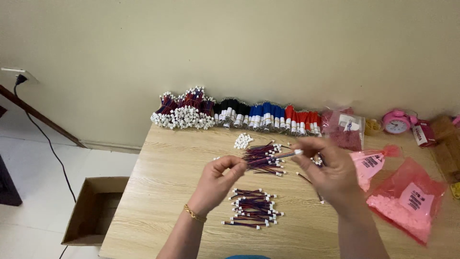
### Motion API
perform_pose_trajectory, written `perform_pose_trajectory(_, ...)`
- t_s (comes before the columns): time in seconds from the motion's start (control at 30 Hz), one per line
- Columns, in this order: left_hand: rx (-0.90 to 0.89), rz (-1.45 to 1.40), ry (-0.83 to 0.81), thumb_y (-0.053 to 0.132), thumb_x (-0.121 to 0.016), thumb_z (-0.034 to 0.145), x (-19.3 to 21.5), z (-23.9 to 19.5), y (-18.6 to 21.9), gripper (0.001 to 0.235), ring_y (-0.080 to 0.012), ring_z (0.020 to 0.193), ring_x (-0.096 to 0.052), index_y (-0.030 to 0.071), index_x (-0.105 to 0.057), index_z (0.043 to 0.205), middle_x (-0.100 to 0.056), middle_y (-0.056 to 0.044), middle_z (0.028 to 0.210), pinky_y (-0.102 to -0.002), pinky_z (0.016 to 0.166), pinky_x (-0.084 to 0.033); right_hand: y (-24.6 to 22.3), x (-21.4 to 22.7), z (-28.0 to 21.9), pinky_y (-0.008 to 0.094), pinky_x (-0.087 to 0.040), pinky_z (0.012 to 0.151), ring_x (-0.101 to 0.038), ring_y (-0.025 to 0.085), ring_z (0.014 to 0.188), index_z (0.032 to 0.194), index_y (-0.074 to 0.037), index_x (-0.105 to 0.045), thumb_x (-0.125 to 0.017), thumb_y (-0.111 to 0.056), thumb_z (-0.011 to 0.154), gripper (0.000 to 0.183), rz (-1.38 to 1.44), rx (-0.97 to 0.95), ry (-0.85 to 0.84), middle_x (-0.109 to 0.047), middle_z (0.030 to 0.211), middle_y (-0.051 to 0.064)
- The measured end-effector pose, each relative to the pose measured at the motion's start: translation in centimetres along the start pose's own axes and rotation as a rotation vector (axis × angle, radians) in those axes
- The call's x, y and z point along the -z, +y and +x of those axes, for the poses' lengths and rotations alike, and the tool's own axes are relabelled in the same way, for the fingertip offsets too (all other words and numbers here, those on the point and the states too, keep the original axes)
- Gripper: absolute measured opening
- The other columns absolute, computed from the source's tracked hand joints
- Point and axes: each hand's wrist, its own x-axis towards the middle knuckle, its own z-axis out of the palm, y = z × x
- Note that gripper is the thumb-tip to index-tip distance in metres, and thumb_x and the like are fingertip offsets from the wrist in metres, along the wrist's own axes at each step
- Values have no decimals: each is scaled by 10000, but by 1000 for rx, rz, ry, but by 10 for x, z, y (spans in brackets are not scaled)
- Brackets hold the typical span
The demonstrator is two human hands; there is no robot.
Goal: Assemble small cables by attaching white plastic caps to the ends of purple wires
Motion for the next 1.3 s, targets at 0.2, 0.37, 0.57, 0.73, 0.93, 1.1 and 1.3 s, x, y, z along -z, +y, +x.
perform_pose_trajectory(0.2,-27,113,128,154,-698,862,-2,1,-11,113,-107,753,-610,57,-755,878,-696,-64,714,-294,702,-523,3,-3,6,483,-448,956,-597,370,1081,1105,-90,-674,-767,-150,780,342,-432,198,-122,-632,1151,141)
perform_pose_trajectory(0.37,-115,279,110,142,-702,831,-12,2,14,81,-205,718,-684,78,-750,837,-703,-99,711,-340,679,-538,10,-39,-2,459,-425,970,-616,281,1062,1032,-156,-703,-623,-293,911,199,-492,249,-319,-662,1053,81)
perform_pose_trajectory(0.57,-160,258,151,157,-711,845,-17,-2,9,107,-207,707,-660,97,-726,932,-695,-87,719,-345,689,-530,10,-46,2,383,-533,740,-703,261,804,920,-144,-733,-641,-184,880,108,-243,-131,-469,-716,794,60)
perform_pose_trajectory(0.73,-47,-177,167,163,-634,926,-16,0,-11,323,-183,821,-595,-2,-586,1200,-648,-114,857,-333,780,-497,12,-43,1,380,-529,704,-703,267,762,902,-108,-732,-670,-157,853,93,-154,-278,-399,-710,745,114)
perform_pose_trajectory(0.93,75,-298,163,152,-695,894,-26,5,-38,209,-142,802,-615,-4,-700,1034,-702,-101,841,-287,786,-520,18,-47,1,365,-512,685,-664,226,717,868,-73,-733,-669,-119,849,80,-74,-329,-374,-679,698,133)
perform_pose_trajectory(1.1,66,-326,227,118,-708,887,-31,6,-34,139,-123,762,-602,-7,-717,948,-680,-81,750,-271,752,-520,13,-49,0,345,-520,686,-670,196,707,855,-78,-747,-673,-108,836,82,-50,-355,-369,-697,684,108)
perform_pose_trajectory(1.3,54,-344,277,123,-702,893,-36,8,-49,133,-122,756,-593,-2,-713,934,-668,-79,751,-269,739,-502,12,-51,-1,358,-504,660,-650,223,680,836,-50,-733,-671,-85,834,72,-45,-326,-345,-672,673,139)
